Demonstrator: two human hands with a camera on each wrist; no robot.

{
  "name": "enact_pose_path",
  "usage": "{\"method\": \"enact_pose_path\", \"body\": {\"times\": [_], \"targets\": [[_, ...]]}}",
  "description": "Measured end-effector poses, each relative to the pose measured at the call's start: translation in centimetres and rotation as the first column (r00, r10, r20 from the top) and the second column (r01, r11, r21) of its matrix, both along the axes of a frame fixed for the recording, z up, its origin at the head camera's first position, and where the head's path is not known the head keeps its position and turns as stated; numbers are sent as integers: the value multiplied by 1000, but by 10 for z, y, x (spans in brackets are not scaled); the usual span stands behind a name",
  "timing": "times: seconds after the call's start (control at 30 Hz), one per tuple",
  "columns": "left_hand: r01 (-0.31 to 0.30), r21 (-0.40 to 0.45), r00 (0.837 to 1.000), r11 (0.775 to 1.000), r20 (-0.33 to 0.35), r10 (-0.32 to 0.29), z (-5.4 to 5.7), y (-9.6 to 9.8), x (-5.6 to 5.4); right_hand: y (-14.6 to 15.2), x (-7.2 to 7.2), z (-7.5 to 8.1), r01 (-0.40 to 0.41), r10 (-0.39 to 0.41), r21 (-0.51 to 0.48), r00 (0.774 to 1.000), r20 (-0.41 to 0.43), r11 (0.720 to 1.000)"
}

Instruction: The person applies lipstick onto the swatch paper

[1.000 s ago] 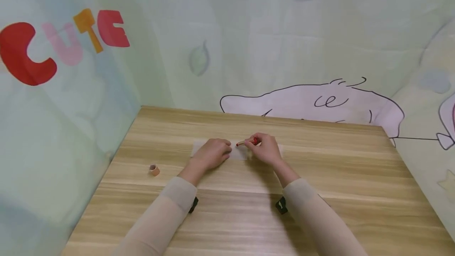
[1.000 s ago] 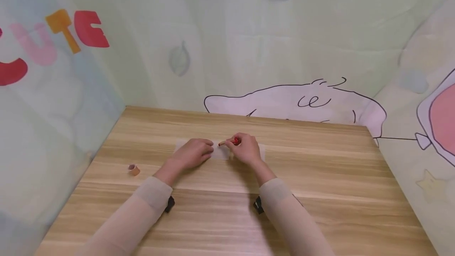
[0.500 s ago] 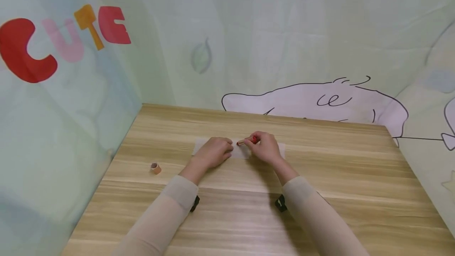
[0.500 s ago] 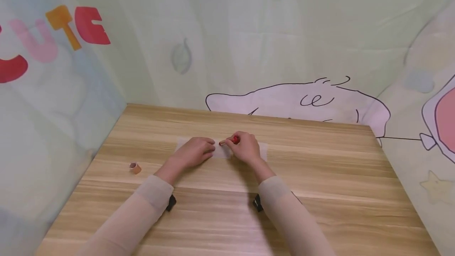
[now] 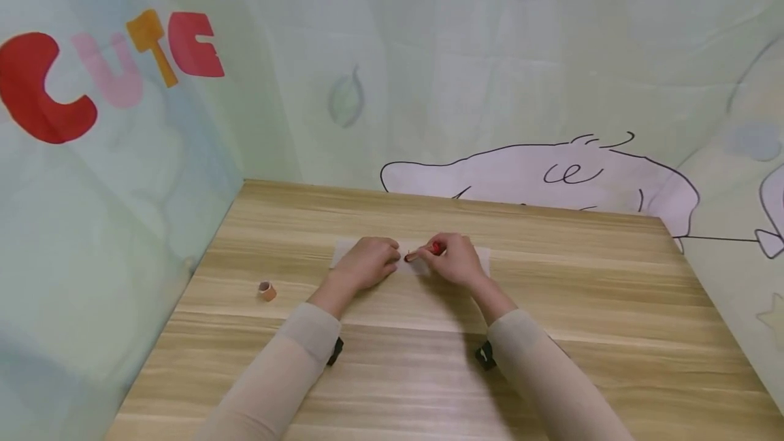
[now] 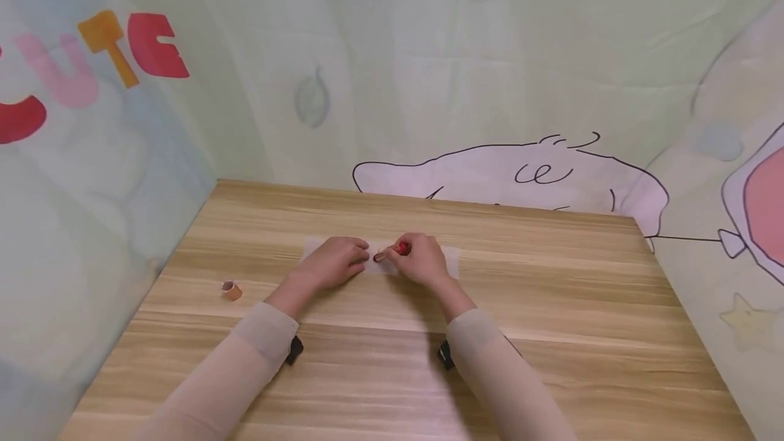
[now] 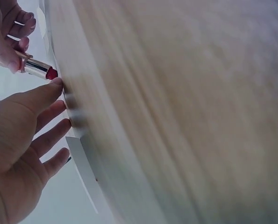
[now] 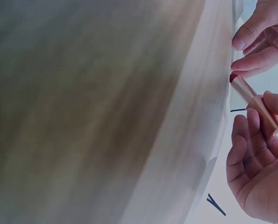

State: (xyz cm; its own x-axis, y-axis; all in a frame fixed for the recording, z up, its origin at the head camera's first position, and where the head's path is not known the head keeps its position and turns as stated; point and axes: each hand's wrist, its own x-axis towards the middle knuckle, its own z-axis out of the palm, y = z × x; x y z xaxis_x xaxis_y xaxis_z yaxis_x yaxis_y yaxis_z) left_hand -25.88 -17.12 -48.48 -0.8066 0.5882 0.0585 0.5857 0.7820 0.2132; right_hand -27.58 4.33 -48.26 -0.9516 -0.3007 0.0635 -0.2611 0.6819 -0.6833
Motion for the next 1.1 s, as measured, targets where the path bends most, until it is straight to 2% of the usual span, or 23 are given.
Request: {"method": "enact_pose_path", "body": {"times": [0.3,0.47,0.6,0.7,0.83,1.1], "targets": [[0,9,1000,1000,29,0,0,2,2,5,5,-2,-16,17,-18,999,33,1000],[-5,17,1000,1000,2,5,-1,3,1,15,3,6,26,-29,-125,999,-26,992],[-35,55,999,998,10,34,1,5,1,29,1,15,74,-81,-221,996,-23,973],[-49,99,999,994,27,47,3,11,0,43,0,18,121,-125,-244,992,0,962],[-43,116,999,992,36,39,7,24,-2,59,-1,20,163,-165,-248,986,14,955],[-2,119,1000,993,21,0,7,45,-8,76,2,24,182,-190,-269,982,-3,946]]}}
